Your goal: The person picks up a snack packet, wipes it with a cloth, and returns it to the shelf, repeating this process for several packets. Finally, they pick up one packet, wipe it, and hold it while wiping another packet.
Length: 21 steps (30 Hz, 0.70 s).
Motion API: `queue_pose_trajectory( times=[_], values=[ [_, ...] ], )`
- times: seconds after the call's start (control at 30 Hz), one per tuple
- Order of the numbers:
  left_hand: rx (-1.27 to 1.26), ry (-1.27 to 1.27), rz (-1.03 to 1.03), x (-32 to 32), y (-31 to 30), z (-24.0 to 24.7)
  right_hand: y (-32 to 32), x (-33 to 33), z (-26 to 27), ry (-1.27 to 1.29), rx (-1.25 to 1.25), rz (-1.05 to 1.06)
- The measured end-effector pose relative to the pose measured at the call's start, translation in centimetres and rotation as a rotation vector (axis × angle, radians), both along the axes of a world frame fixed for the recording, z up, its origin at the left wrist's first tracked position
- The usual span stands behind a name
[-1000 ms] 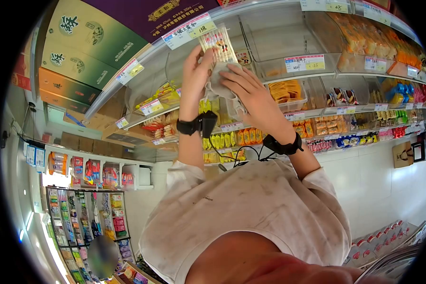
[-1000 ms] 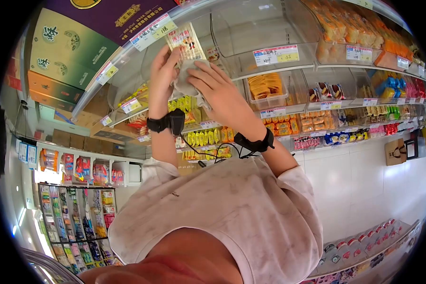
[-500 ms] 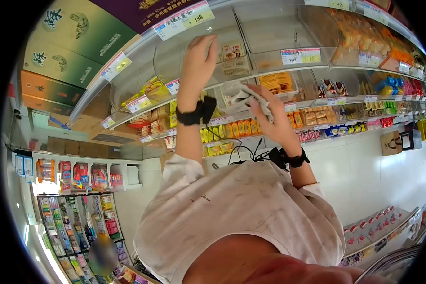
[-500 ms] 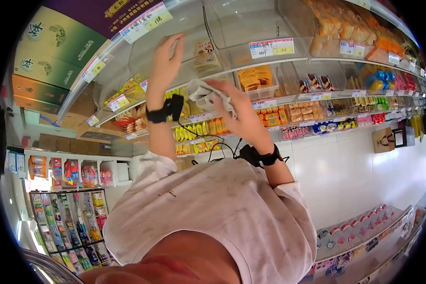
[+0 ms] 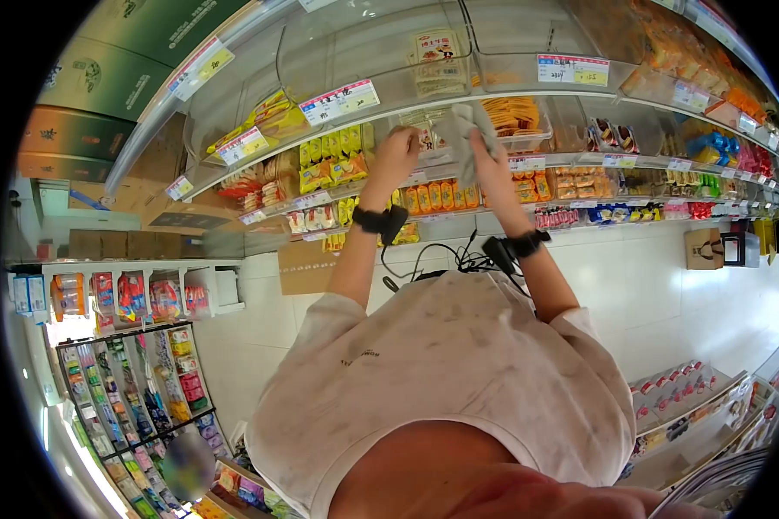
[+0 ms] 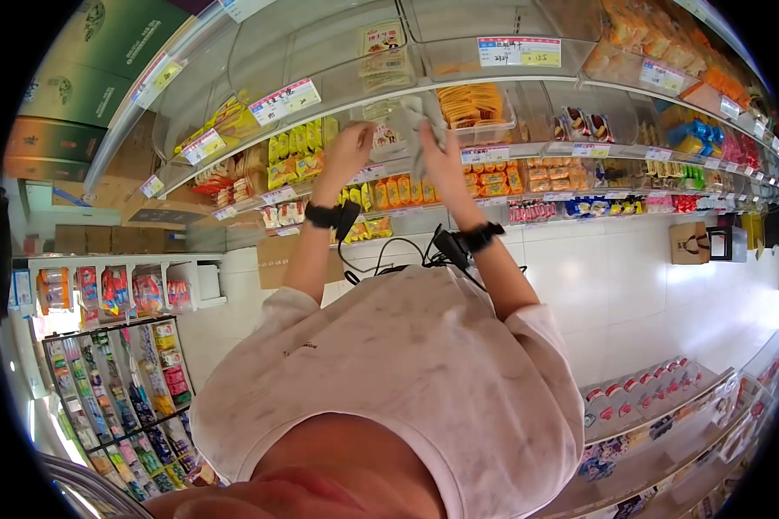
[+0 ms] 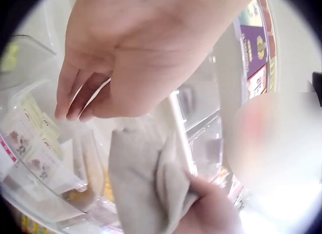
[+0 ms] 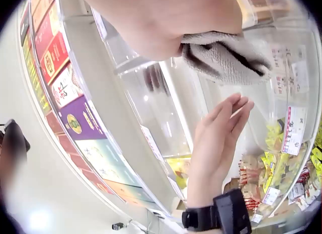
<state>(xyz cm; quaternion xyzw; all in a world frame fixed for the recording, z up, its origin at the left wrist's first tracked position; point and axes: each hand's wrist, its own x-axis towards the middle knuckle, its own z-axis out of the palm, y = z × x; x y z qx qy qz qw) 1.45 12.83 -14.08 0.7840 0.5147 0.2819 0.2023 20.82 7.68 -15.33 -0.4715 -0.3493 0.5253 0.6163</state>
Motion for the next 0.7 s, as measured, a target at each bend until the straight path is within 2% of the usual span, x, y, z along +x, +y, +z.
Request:
queue_pose_trajectory(
  times=[0.03,0.07,0.13,0.2,0.23,0.27,0.37,0.47,0.57,0.67,0.7],
  values=[
    [0.066,0.100,0.060,0.4,1.3,-1.3,1.4,-1.1,-0.7,-0.051,0.084,0.019],
    [0.071,0.112,0.012,0.7,2.8,-2.9,3.5,-2.7,-1.9,-0.177,0.120,-0.023],
    [0.080,0.132,-0.074,1.1,5.3,-5.6,7.0,-5.0,-4.2,-0.496,0.236,-0.098],
    [0.061,0.131,-0.110,1.8,5.5,-5.6,9.7,-6.2,-5.2,-0.868,0.410,-0.181],
    [0.049,0.129,-0.128,2.0,5.8,-5.6,10.6,-6.3,-5.6,-0.913,0.361,-0.157],
    [0.057,0.271,-0.142,0.7,8.3,-9.5,11.1,-6.3,-6.1,-0.960,0.308,-0.130],
    [-0.154,0.442,-0.106,1.1,7.9,-8.6,11.5,-5.6,-6.2,-1.076,0.182,0.024],
    [-0.297,0.394,0.056,1.1,7.3,-9.0,11.8,-5.6,-6.3,-1.116,0.061,0.191],
    [-0.384,0.410,0.008,0.8,7.8,-9.1,12.6,-5.3,-6.3,-1.078,-0.012,0.334],
    [-0.240,0.282,0.035,0.6,5.8,-8.3,11.7,-5.3,-5.3,-1.143,0.013,0.327],
    [-0.094,0.268,0.054,0.7,5.2,-8.3,11.1,-5.3,-5.0,-1.169,0.045,0.300]
  ],
)
